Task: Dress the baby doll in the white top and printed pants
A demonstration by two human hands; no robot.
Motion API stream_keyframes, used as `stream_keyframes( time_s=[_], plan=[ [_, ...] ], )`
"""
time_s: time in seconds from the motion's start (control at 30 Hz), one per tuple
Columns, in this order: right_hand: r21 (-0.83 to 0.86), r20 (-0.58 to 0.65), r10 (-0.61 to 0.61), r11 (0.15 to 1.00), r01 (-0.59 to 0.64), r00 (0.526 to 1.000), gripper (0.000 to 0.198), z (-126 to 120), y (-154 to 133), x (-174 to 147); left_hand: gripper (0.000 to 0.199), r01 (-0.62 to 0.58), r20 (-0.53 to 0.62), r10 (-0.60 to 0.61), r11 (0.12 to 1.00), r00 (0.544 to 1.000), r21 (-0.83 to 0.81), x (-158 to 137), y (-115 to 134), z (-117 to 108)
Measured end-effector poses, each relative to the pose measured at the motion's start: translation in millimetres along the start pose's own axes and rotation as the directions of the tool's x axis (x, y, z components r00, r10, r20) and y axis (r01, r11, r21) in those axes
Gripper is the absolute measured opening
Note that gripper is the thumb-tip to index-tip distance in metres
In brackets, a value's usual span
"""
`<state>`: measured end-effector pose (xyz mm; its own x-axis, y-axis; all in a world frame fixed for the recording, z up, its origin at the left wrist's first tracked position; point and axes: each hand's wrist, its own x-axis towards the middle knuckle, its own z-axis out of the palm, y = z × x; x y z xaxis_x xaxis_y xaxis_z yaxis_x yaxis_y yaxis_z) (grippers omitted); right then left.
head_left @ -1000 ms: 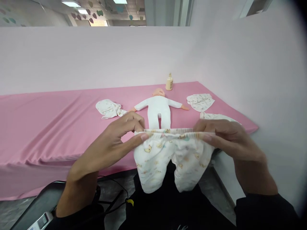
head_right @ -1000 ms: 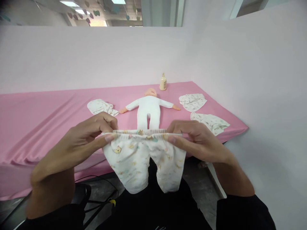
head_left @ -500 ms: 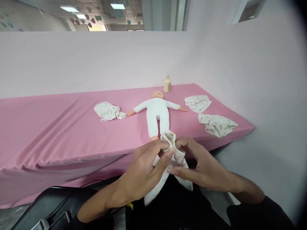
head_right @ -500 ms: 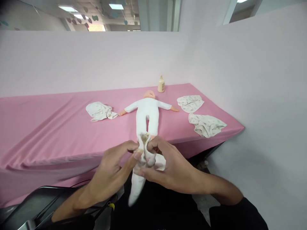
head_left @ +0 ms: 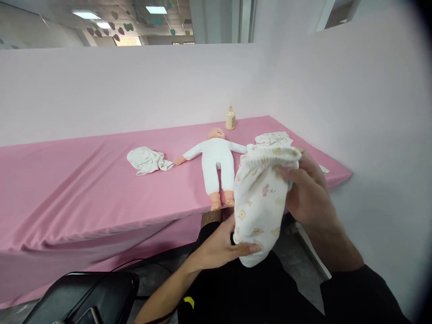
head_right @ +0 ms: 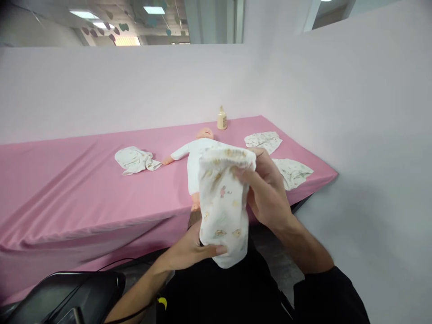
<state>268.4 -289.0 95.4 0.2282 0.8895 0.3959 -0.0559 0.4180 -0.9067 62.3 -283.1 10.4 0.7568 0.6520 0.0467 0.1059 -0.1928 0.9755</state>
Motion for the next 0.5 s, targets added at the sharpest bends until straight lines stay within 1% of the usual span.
stream_keyframes(
  time_s=[0.03,0.07,0.1,0.17,0.23,0.27,0.3,0.33,0.37,0.4,0.43,0.47,0.5],
  plan=[
    [0.003,-0.06,-0.017,1.0,0.018,0.998,0.02,-2.2,4.1,4.7,0.052,0.011,0.045,-0.009,0.999,0.999,-0.05,2.2,-2.7,4.6],
    [-0.013,-0.116,-0.032,0.999,0.031,0.993,0.023,-5.9,10.3,8.6,0.042,0.013,0.045,-0.01,0.998,0.999,-0.064,2.4,-3.5,7.7],
    [-0.047,-0.164,-0.04,0.998,0.033,0.986,0.028,-11.0,18.3,11.3,0.036,0.003,0.006,-0.003,0.999,1.0,-0.04,0.6,-2.8,9.2],
    [-0.14,-0.231,-0.041,0.99,0.009,0.972,0.037,-24.0,37.0,12.5,0.028,-0.055,-0.123,0.066,0.994,0.99,0.094,-7.1,2.0,7.9],
    [-0.229,-0.234,-0.007,0.972,-0.048,0.972,0.041,-36.4,55.2,8.1,0.018,-0.142,-0.201,0.202,0.951,0.959,0.276,-16.2,9.0,2.8],
    [-0.278,-0.194,0.03,0.957,-0.085,0.981,0.042,-41.0,62.8,4.1,0.014,-0.188,-0.214,0.273,0.919,0.938,0.347,-20.0,13.0,-0.2],
    [-0.325,-0.12,0.085,0.938,-0.12,0.989,0.041,-44.0,69.2,-0.6,0.01,-0.235,-0.217,0.338,0.889,0.916,0.392,-22.7,17.2,-3.3],
    [-0.369,-0.022,0.152,0.917,-0.149,0.988,0.04,-45.5,74.2,-5.9,0.009,-0.282,-0.215,0.392,0.868,0.895,0.409,-24.4,21.4,-6.4],
    [-0.41,0.081,0.223,0.896,-0.171,0.971,0.04,-45.6,78.0,-11.4,0.007,-0.319,-0.216,0.426,0.86,0.878,0.398,-25.2,25.1,-9.4],
    [-0.446,0.165,0.282,0.876,-0.183,0.945,0.041,-44.7,80.7,-16.6,0.007,-0.342,-0.222,0.436,0.868,0.872,0.36,-25.6,27.9,-12.5],
    [-0.475,0.219,0.319,0.86,-0.185,0.922,0.042,-43.4,82.7,-21.5,0.008,-0.345,-0.24,0.419,0.89,0.876,0.297,-25.9,29.2,-15.7],
    [-0.497,0.241,0.334,0.849,-0.179,0.911,0.043,-42.1,84.0,-25.6,0.012,-0.325,-0.274,0.377,0.921,0.885,0.215,-26.7,28.6,-18.9],
    [-0.51,0.242,0.332,0.843,-0.171,0.912,0.044,-41.3,84.8,-28.8,0.018,-0.286,-0.338,0.312,0.95,0.888,0.125,-28.2,26.1,-22.3]
  ],
)
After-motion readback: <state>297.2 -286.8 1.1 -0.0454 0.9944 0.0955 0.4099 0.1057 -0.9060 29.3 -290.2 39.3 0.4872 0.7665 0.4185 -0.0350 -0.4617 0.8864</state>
